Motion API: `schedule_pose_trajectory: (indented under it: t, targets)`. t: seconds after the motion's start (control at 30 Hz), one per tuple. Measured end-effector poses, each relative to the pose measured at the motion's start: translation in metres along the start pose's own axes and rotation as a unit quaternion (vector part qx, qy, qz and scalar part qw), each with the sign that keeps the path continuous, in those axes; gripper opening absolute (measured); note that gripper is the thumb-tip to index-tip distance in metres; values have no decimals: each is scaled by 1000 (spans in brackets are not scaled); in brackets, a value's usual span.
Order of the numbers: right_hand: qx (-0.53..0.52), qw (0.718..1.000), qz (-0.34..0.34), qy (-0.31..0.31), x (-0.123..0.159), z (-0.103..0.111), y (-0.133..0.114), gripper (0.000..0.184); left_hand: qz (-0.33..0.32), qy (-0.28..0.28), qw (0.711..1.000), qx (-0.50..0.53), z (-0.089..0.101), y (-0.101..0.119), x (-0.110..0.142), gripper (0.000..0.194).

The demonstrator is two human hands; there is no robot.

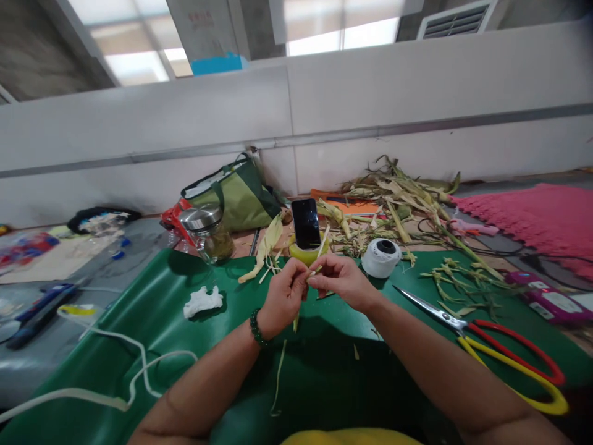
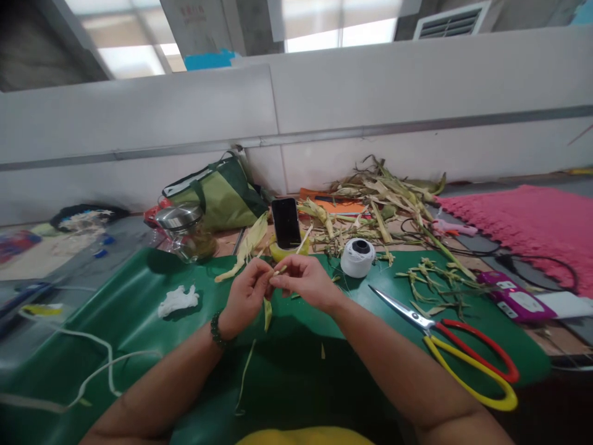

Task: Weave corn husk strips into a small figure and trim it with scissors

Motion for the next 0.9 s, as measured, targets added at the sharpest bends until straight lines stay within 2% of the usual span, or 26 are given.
schedule_pose_trajectory:
  t: [0.13, 0.27, 0.4, 0.6, 0.7, 0.77, 0.9]
  targets:
    - [9, 1000, -5, 9, 0, 2, 1, 33, -21, -19, 999, -30, -2, 4, 1, 21]
    - [5, 999, -6, 36, 2, 2, -1, 33, -17, -4, 1000, 1, -3, 6, 3, 22]
    - [-19, 996, 12, 81, 3, 7, -2, 33, 22, 15, 999, 40, -5, 5, 6, 27]
    - [5, 994, 33, 102, 5, 12, -7, 33, 114, 34, 985, 125, -10, -2, 7, 36]
    - [33, 992, 39, 116, 5, 16, -9, 33, 165, 16, 974, 154, -13, -11, 8, 40]
    - [40, 990, 50, 124, 5, 20, -10, 32, 179, -21, 972, 148, -17, -14, 9, 41]
    - [36, 991, 57, 117, 4, 23, -10, 31, 134, -79, 981, 117, -20, -5, 4, 38]
Point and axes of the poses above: each hand's wrist, its own x-axis away from the middle knuckle, its own z-axis out of the back of the hand, y = z × x, the point moved 9 cm from there along -x, towards the middle knuckle, and after that the axes turned 14 degrees about -z, right-handed, at the moved point
